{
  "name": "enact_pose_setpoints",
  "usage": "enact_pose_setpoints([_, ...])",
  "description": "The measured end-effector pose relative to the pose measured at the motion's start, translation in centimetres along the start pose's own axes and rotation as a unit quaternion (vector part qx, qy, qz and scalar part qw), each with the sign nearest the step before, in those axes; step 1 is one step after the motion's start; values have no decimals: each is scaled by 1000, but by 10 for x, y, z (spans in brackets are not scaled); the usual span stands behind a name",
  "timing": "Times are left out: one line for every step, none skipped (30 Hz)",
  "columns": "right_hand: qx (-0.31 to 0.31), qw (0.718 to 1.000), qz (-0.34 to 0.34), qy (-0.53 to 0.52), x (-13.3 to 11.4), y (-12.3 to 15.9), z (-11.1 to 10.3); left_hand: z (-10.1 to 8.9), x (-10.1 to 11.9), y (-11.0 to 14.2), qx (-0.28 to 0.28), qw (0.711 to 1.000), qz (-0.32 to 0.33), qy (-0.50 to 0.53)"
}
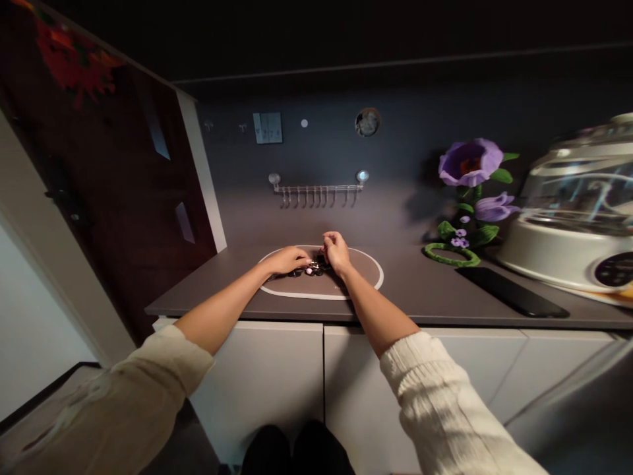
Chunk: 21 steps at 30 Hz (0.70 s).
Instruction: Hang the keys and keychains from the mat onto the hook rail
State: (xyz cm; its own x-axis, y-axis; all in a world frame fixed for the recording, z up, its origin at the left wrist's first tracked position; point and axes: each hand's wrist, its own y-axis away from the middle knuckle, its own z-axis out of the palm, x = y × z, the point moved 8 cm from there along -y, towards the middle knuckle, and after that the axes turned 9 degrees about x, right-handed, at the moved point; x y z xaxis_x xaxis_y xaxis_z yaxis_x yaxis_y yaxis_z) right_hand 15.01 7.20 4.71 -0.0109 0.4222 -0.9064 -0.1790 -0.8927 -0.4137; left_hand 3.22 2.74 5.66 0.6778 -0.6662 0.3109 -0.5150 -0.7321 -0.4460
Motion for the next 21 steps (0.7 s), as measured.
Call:
enact_pose_setpoints([-4, 1000, -7, 13, 1, 0, 1, 0, 0, -1, -4, 1000, 0, -11])
enact_pose_setpoints([-8, 999, -15, 31, 1, -1, 2, 1, -1, -3, -4, 1000, 2, -20])
enact_pose_setpoints([-11, 998, -27, 54, 1, -1, 3, 1, -1, -4, 1, 1000, 8, -29])
enact_pose_setpoints([-12, 996, -43, 79, 1, -2, 4, 1, -2, -5, 10, 999, 14, -38])
enact_pose_setpoints([-11, 992, -62, 105, -1, -3, 4, 2, -3, -6, 23, 998, 21, -50])
enact_pose_setpoints([-8, 988, -84, 131, -2, -3, 4, 2, -4, -7, 38, 997, 26, -64])
enact_pose_setpoints([-5, 982, -107, 155, -4, -3, 5, 3, -6, -7, 50, 995, 30, -82])
enact_pose_setpoints([-4, 976, -127, 177, -6, -3, 5, 3, -9, -7, 61, 992, 32, -103])
enact_pose_setpoints([-6, 970, -143, 196, -7, -2, 6, 4, -12, -7, 70, 989, 32, -124])
enact_pose_setpoints([-12, 965, -154, 213, -7, -1, 8, 4, -14, -6, 79, 986, 31, -145])
enact_pose_setpoints([-19, 960, -161, 228, -7, 0, 10, 4, -17, -6, 88, 982, 28, -162])
enact_pose_setpoints([-27, 956, -165, 241, -8, 1, 11, 3, -20, -6, 97, 979, 22, -176])
enact_pose_setpoints([-34, 952, -168, 252, -8, 3, 13, 1, -22, -6, 106, 976, 13, -188])
enact_pose_setpoints([-38, 949, -171, 263, -9, 4, 14, -1, -25, -5, 113, 974, 3, -198])
enact_pose_setpoints([-39, 945, -176, 273, -11, 5, 14, -3, -27, -5, 120, 971, -8, -208])
enact_pose_setpoints([-38, 942, -180, 282, -13, 6, 15, -6, -28, -4, 127, 968, -17, -217])
enact_pose_setpoints([-38, 939, -184, 288, -16, 8, 15, -9, -29, -4, 133, 965, -23, -225])
enact_pose_setpoints([-38, 937, -186, 292, -18, 9, 16, -13, -29, -3, 140, 962, -29, -231])
enact_pose_setpoints([-40, 937, -186, 295, -20, 10, 16, -16, -29, -2, 147, 960, -35, -236])
enact_pose_setpoints([-45, 936, -186, 296, -21, 11, 17, -20, -29, -1, 156, 958, -42, -239])
enact_pose_setpoints([-52, 935, -188, 296, -23, 13, 19, -24, -29, 0, 165, 955, -51, -240])
